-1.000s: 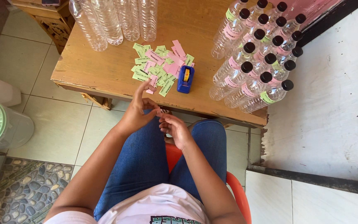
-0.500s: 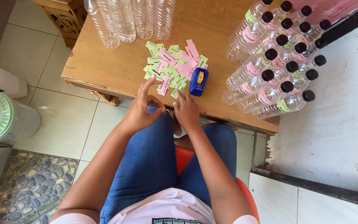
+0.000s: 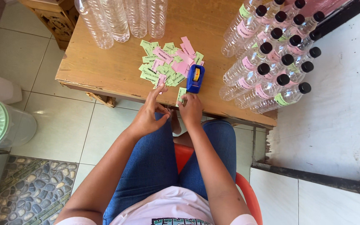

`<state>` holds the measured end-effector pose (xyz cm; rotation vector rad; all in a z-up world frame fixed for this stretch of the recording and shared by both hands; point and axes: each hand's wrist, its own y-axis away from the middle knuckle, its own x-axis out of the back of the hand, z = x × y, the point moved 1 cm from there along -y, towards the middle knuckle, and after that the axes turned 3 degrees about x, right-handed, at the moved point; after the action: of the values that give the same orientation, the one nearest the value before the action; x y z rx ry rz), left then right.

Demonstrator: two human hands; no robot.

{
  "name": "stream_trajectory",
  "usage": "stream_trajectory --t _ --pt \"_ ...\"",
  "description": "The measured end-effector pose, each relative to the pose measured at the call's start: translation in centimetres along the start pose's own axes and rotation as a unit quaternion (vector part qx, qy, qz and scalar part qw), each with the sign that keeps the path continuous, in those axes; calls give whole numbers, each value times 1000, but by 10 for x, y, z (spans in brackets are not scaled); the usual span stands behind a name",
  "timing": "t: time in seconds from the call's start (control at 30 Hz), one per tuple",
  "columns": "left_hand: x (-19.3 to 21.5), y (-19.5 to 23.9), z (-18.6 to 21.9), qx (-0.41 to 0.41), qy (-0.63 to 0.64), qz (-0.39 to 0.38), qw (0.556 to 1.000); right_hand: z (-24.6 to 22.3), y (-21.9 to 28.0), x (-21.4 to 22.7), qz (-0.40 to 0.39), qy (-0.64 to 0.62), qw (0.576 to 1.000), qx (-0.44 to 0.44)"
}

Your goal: The person labels bottles by peeling paper strips from the table and applying them to the sides of plastic bottles.

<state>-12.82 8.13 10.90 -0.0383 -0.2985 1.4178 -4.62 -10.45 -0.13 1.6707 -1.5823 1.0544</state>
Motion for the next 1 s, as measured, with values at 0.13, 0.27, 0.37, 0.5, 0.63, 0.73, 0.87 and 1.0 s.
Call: stream_trajectory --t 0.13,0.27,0.37,0.5,0.63,0.73,0.87,1.0 --pt "-3 1 2 4 -14 -4 1000 6 -7 0 -10 -43 998 -33" --pt "-5 0 0 14 -11 -5 1000 10 -7 0 -27 -44 998 -26" --pt "-5 0 2 16 -15 -7 1000 11 -6 -1 -37 -47 998 -33" --pt "-7 1 3 12 -16 -12 1000 18 -10 -7 -46 -49 996 -55" --pt "-7 0 2 8 -9 -13 1000 29 -15 -16 -26 -87 995 -39" --pt "-7 0 3 9 -12 -15 1000 21 -12 -8 -45 -95 991 -76" --pt "-8 0 0 14 -14 -19 1000 3 -3 15 -51 -139 985 -93" --pt "-9 1 4 32 -11 -28 999 -13 6 35 -49 -289 953 -74"
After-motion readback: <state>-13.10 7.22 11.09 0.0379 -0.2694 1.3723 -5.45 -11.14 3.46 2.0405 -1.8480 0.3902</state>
